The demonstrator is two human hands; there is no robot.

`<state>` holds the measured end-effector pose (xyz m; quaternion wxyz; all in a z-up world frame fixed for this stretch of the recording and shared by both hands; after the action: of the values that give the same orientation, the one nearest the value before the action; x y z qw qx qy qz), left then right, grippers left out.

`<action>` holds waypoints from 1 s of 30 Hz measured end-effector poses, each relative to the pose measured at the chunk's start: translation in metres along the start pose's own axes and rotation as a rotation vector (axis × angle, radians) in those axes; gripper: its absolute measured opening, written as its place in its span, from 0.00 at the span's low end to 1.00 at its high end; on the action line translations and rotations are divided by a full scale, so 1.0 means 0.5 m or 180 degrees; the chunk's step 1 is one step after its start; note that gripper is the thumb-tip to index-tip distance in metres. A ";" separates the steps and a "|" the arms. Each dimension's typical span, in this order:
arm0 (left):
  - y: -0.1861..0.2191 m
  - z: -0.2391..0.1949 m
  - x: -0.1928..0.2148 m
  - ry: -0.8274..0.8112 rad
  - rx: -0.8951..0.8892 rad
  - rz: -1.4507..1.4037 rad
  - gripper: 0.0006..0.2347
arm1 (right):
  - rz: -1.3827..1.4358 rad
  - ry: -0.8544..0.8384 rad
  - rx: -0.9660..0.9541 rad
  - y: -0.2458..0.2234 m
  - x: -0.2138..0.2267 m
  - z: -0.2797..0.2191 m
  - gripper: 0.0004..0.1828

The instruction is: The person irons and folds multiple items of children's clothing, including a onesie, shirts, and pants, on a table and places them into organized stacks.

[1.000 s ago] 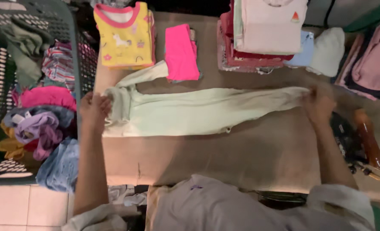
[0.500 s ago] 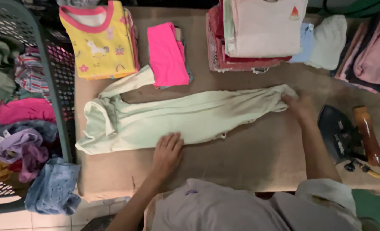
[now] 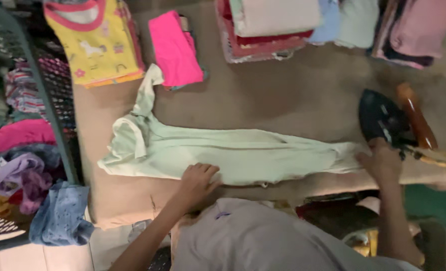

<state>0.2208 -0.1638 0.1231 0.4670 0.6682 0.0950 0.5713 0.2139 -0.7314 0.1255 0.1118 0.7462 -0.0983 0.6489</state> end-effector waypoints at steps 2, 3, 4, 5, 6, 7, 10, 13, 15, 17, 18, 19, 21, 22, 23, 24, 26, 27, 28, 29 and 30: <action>0.002 0.027 -0.048 0.0101 -0.0176 -0.0012 0.10 | -0.0365 0.0868 0.0508 -0.039 -0.026 -0.057 0.12; -0.001 0.052 -0.077 0.0078 -0.0215 0.0008 0.09 | 0.0046 0.1028 0.0529 -0.071 -0.042 -0.072 0.08; -0.003 0.073 -0.101 0.0064 -0.0240 0.0040 0.09 | 0.0473 0.1189 0.0563 -0.108 -0.055 -0.080 0.05; 0.001 0.095 -0.128 -0.0025 -0.0338 0.0152 0.11 | 0.0734 0.0926 0.0794 -0.154 -0.073 -0.087 0.05; 0.003 0.117 -0.146 -0.0102 -0.0440 0.0267 0.13 | 0.0792 0.0577 0.1182 -0.199 -0.084 -0.085 0.07; 0.000 0.131 -0.150 -0.0087 -0.0546 0.0423 0.16 | 0.0847 0.0226 0.1568 -0.248 -0.096 -0.087 0.09; -0.001 0.150 -0.161 -0.0084 -0.0697 0.0710 0.25 | 0.0217 0.0465 0.1834 -0.305 -0.080 -0.112 0.27; -0.004 0.141 -0.163 -0.0164 -0.0485 0.0810 0.26 | 0.0053 0.0297 0.1597 -0.311 -0.069 -0.113 0.31; 0.013 0.136 -0.186 -0.0125 -0.0219 0.1011 0.25 | 0.0132 0.0215 0.1468 -0.315 -0.067 -0.109 0.30; 0.024 0.133 -0.191 0.0143 -0.0326 0.0830 0.26 | 0.0288 0.0424 0.1529 -0.348 -0.056 -0.107 0.31; 0.029 0.127 -0.192 0.0291 -0.0342 0.0746 0.27 | 0.0372 0.0511 0.1597 -0.371 -0.047 -0.104 0.31; 0.030 0.126 -0.195 0.0301 -0.0315 0.0757 0.27 | 0.0672 0.0617 0.1718 -0.402 -0.035 -0.097 0.30; 0.025 0.131 -0.197 0.0319 -0.0273 0.0782 0.28 | 0.1288 0.0814 0.1940 -0.486 -0.008 -0.085 0.26; 0.024 0.126 -0.198 0.0256 -0.0237 0.0744 0.27 | 0.1536 0.0782 0.2024 -0.533 0.005 -0.079 0.24; 0.022 0.121 -0.199 0.0195 -0.0201 0.0703 0.27 | 0.1784 0.0744 0.2104 -0.586 0.017 -0.070 0.23; 0.012 0.122 -0.193 0.0142 -0.0209 0.0663 0.27 | 0.2017 0.0737 0.2164 -0.641 0.031 -0.057 0.21; -0.007 0.072 -0.156 0.0646 -0.0079 0.0643 0.23 | 0.2101 0.0997 0.2574 -0.754 0.054 -0.058 0.20; -0.016 0.036 -0.133 0.0894 -0.0013 0.0631 0.21 | 0.2202 0.0864 0.2659 -0.814 0.057 -0.059 0.18; -0.034 -0.007 -0.098 0.1243 0.0155 0.0751 0.18 | 0.2306 0.0732 0.2722 -0.872 0.058 -0.066 0.16; -0.056 -0.052 -0.055 0.1592 0.0324 0.0870 0.15 | 0.2403 0.0623 0.2854 -0.928 0.059 -0.081 0.16; -0.077 -0.103 -0.006 0.2017 0.0446 0.0773 0.15 | 0.2493 0.0514 0.2973 -0.980 0.059 -0.100 0.16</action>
<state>0.1914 -0.1184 0.0883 0.2958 0.4944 0.1941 0.7939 0.3139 -0.2483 0.1421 -0.4666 0.5733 -0.0618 0.6707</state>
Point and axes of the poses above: each hand's wrist, its own z-axis towards the middle knuckle, its own x-axis out of the back of the hand, y = z × x, the point moved 3 cm from there along z, towards the middle knuckle, and after that the axes turned 4 degrees about -z, right-handed, at the moved point
